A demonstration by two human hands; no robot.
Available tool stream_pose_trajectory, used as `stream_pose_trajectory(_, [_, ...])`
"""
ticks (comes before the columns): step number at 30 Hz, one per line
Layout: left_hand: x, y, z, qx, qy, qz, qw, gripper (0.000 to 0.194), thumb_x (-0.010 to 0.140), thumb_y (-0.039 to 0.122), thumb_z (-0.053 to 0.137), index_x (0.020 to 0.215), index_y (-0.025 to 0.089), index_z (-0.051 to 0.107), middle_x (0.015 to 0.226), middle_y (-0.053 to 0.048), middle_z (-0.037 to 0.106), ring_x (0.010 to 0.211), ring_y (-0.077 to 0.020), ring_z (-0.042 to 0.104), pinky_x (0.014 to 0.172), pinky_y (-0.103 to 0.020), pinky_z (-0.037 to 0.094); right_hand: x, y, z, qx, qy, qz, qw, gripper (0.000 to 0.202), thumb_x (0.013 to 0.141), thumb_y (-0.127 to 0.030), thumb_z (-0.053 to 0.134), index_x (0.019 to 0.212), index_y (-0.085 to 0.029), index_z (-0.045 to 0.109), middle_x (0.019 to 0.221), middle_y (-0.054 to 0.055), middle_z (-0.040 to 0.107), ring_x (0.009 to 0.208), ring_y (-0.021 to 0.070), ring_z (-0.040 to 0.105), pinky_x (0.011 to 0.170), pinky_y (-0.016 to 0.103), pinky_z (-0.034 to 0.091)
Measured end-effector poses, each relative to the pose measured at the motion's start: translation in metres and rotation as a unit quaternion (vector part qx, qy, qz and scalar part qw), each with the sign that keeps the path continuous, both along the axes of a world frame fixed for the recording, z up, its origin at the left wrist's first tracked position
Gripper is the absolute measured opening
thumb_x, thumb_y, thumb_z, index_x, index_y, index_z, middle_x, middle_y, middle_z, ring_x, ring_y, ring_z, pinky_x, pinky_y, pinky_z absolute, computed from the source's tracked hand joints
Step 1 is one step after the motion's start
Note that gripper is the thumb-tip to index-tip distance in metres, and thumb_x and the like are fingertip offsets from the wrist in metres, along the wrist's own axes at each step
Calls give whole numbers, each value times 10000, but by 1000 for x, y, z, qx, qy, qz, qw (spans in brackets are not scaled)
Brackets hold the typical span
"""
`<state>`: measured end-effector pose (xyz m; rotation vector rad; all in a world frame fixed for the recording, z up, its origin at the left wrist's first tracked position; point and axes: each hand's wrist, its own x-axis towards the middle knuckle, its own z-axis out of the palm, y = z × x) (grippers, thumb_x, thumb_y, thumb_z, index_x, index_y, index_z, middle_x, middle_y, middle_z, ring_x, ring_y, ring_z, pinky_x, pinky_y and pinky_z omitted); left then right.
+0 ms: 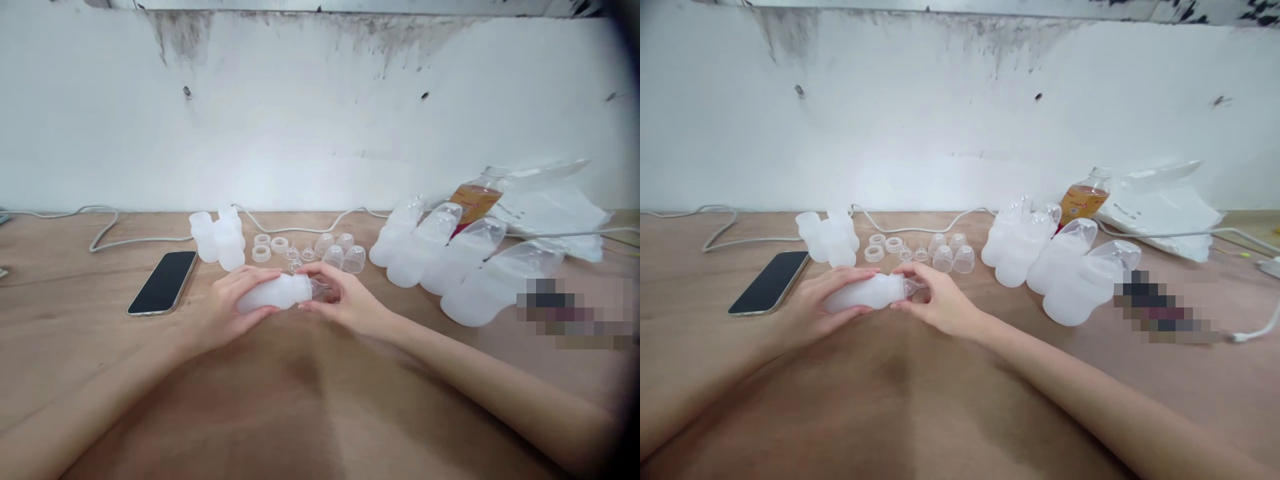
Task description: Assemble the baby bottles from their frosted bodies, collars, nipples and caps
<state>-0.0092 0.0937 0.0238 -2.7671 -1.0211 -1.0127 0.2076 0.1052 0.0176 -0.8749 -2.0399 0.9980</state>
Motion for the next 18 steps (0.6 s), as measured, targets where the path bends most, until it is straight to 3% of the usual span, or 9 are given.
stream_pose_trajectory(2, [10, 7, -3, 35, 2, -22, 999, 364, 786, 262, 545, 1127, 161, 469, 1102, -64, 575, 1004, -173, 519, 868, -328, 437, 3, 2, -1, -56, 9, -20, 998, 362, 705, -343, 606, 999, -171, 483, 914, 55, 559, 692, 113, 563, 469, 178, 444])
stream_pose_trajectory(4, [28, 15, -7, 80, -11, -25, 996, 346, 802, 249, 525, 1129, 152, 470, 1127, -65, 564, 1050, -174, 490, 917, -338, 400, 12, 9, 2, -131, 35, -70, 988, 336, 753, -446, 516, 905, -149, 477, 691, 13, 547, 446, 67, 490, 315, 146, 318])
stream_pose_trajectory(6, [46, 21, -12, 122, -53, -18, 991, 317, 809, 270, 512, 1101, 152, 483, 1141, -65, 557, 1048, -174, 491, 924, -342, 390, 23, 18, 9, -176, 36, -128, 975, 395, 773, -529, 432, 757, -136, 465, 529, -24, 482, 317, 38, 393, 268, 141, 238])
stream_pose_trajectory(8, [59, 22, -18, 97, -57, -29, 993, 365, 800, 299, 520, 1122, 136, 459, 1147, -82, 549, 1040, -166, 498, 915, -317, 399, 31, 25, 16, -195, -20, -151, 969, 459, 759, -571, 414, 627, -132, 441, 451, -26, 452, 269, 32, 364, 260, 146, 230])
stream_pose_trajectory(10, [64, 22, -24, 50, -56, -16, 997, 480, 785, 322, 535, 1195, 125, 383, 1154, -95, 536, 1046, -162, 498, 891, -294, 415, 33, 26, 19, -220, -86, -122, 964, 463, 756, -567, 421, 596, -133, 440, 442, -9, 474, 278, 54, 413, 264, 152, 259])
stream_pose_trajectory(11, [65, 23, -27, 33, -66, 22, 997, 551, 769, 327, 550, 1229, 112, 337, 1159, -112, 528, 1026, -165, 513, 866, -289, 428, 31, 24, 18, -225, -99, -100, 964, 434, 755, -551, 435, 633, -134, 458, 470, 1, 504, 316, 78, 467, 272, 155, 288])
stream_pose_trajectory(14, [67, 35, -32, 65, -22, 104, 992, 412, 752, 296, 538, 1119, 128, 456, 1027, -108, 601, 926, -225, 561, 796, -375, 428, 23, 17, 9, -165, -66, -70, 982, 340, 725, -452, 538, 892, -167, 455, 666, 24, 588, 500, 136, 580, 334, 185, 397])
stream_pose_trajectory(16, [69, 39, -32, 77, -21, 94, 992, 437, 697, 375, 575, 1028, 101, 500, 967, -132, 617, 887, -265, 571, 781, -416, 416, 21, 13, 3, -92, -35, -104, 990, 373, 712, -415, 567, 965, -192, 407, 792, 37, 590, 581, 147, 594, 371, 203, 429])
stream_pose_trajectory(18, [64, 30, -30, 76, -17, 74, 994, 437, 680, 405, 583, 1008, 130, 496, 955, -93, 623, 871, -238, 578, 772, -385, 424, 20, 6, 0, -32, -51, -108, 992, 368, 700, -411, 583, 945, -194, 414, 848, 42, 576, 645, 152, 593, 435, 221, 452])
